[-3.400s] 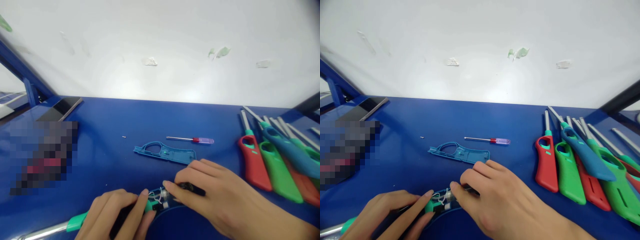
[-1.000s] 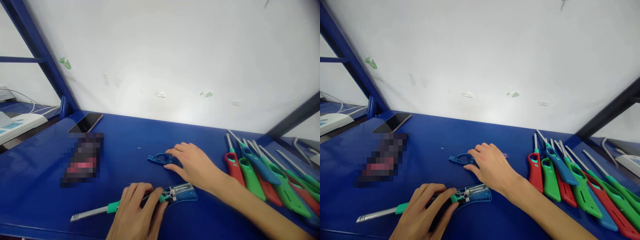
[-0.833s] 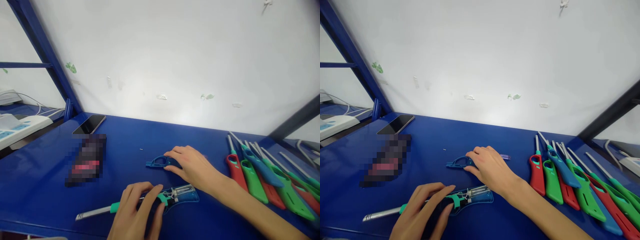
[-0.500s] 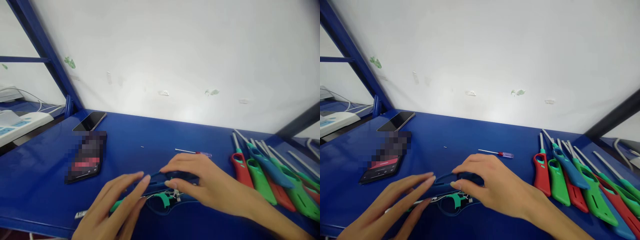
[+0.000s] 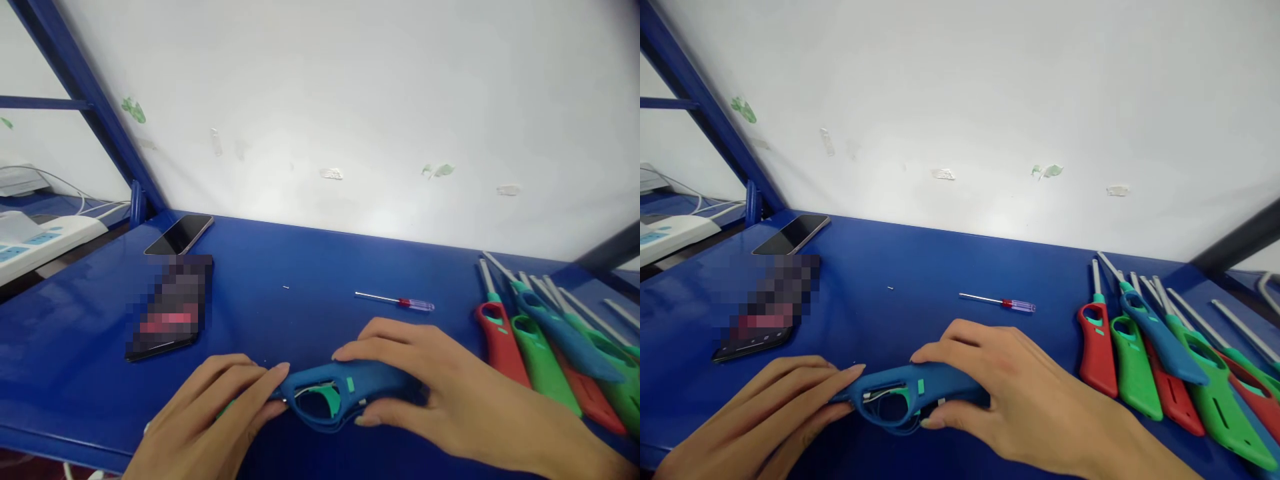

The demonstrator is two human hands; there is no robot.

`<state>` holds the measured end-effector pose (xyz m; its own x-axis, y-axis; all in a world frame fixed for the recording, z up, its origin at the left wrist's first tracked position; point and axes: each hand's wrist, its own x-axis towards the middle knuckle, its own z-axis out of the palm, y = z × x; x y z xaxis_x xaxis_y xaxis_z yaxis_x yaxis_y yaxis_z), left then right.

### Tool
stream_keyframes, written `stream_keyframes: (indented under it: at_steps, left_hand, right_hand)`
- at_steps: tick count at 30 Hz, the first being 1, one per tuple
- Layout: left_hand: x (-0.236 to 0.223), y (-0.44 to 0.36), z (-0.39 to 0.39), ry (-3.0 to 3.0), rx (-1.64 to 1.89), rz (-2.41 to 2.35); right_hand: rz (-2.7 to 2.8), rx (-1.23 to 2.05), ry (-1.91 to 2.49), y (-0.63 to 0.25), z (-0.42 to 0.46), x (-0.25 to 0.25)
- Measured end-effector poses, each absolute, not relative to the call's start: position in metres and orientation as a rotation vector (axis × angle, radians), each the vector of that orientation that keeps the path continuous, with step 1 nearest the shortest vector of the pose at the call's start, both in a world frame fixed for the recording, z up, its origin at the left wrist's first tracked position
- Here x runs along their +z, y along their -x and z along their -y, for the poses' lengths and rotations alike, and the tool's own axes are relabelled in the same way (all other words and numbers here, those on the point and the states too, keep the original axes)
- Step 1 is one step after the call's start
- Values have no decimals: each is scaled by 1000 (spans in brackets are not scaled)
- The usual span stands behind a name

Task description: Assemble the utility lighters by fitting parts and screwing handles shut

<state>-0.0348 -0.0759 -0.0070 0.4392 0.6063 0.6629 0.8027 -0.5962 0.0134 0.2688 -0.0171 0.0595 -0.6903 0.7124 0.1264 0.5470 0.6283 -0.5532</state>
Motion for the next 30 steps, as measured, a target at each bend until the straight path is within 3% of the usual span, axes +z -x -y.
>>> stream_keyframes:
  at_steps: [6,22,30]
  left_hand:
    - [2,28,64,2536,-813,1208]
    - [-7,27,67,2551,-837,1282]
    - [-15,36,71,2645,-657,1335]
  right_hand:
    - [2595,521,1005,-286,20,43]
    - [2736,499,1144,-287,28,25]
    - [2730,409,1094,-289,31,25]
